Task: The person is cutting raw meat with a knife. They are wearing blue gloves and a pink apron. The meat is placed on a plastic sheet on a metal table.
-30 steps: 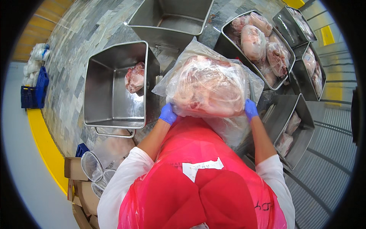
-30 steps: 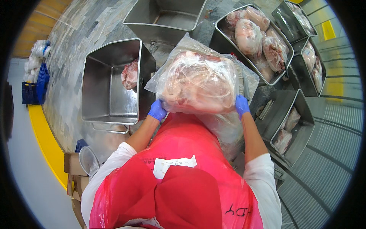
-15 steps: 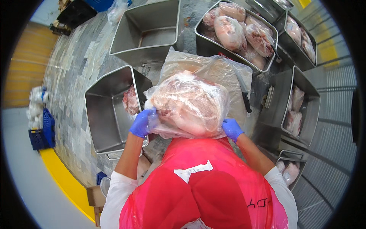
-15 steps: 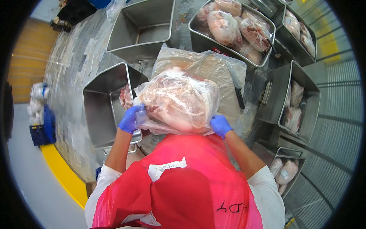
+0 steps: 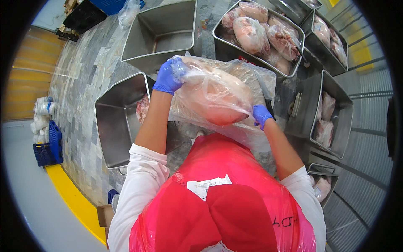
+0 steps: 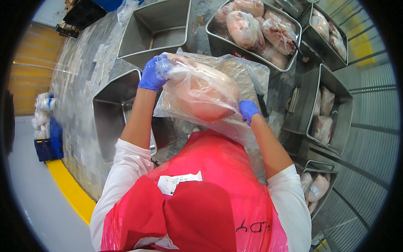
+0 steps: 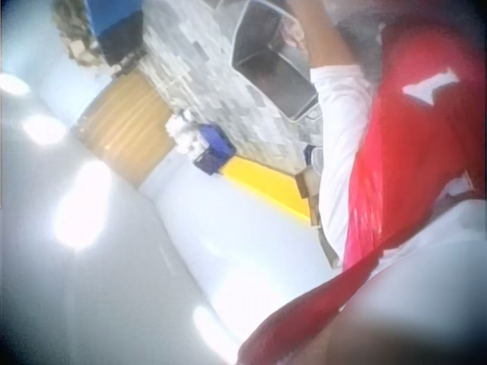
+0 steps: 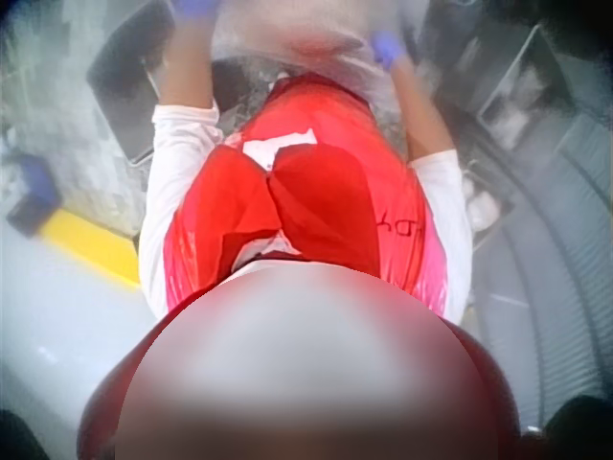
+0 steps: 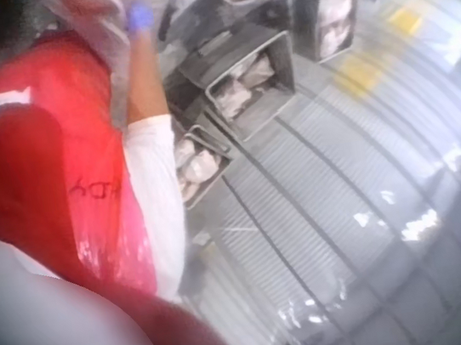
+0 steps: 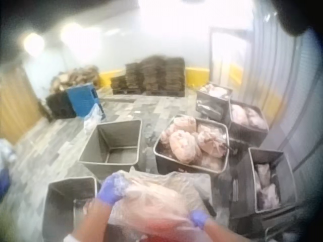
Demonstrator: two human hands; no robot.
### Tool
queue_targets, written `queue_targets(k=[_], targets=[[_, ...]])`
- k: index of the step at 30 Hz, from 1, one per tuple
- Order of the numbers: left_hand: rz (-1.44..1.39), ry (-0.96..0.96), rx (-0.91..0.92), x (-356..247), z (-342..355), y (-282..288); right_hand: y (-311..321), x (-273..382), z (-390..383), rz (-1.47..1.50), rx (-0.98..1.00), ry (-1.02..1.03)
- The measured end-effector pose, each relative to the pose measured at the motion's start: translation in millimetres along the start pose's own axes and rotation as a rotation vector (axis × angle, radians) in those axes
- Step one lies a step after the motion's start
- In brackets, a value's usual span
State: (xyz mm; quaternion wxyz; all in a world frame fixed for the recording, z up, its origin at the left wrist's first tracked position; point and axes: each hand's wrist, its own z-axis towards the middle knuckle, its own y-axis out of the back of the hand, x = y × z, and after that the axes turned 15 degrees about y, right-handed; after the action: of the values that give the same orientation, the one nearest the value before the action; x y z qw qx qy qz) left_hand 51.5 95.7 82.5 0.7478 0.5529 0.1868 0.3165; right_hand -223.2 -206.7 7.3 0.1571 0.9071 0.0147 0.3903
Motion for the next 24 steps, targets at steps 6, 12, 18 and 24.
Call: queue_targets(k=[6,12,18,24], targets=[[-1.988,1.212,0.609,13,-141,-49,27,-16,41,-0.362,0.099,0.126],[-2.232,1.502,0.402,37,-290,-2,20,-12,29,-0.007,0.106,-0.039],[-1.947,1.569,0.167,41,-282,118,-15,-31,-3,0.369,0.24,-0.165],[-1.755,1.577,0.111,21,-231,195,-34,-45,-15,0.35,0.13,-0.182]])
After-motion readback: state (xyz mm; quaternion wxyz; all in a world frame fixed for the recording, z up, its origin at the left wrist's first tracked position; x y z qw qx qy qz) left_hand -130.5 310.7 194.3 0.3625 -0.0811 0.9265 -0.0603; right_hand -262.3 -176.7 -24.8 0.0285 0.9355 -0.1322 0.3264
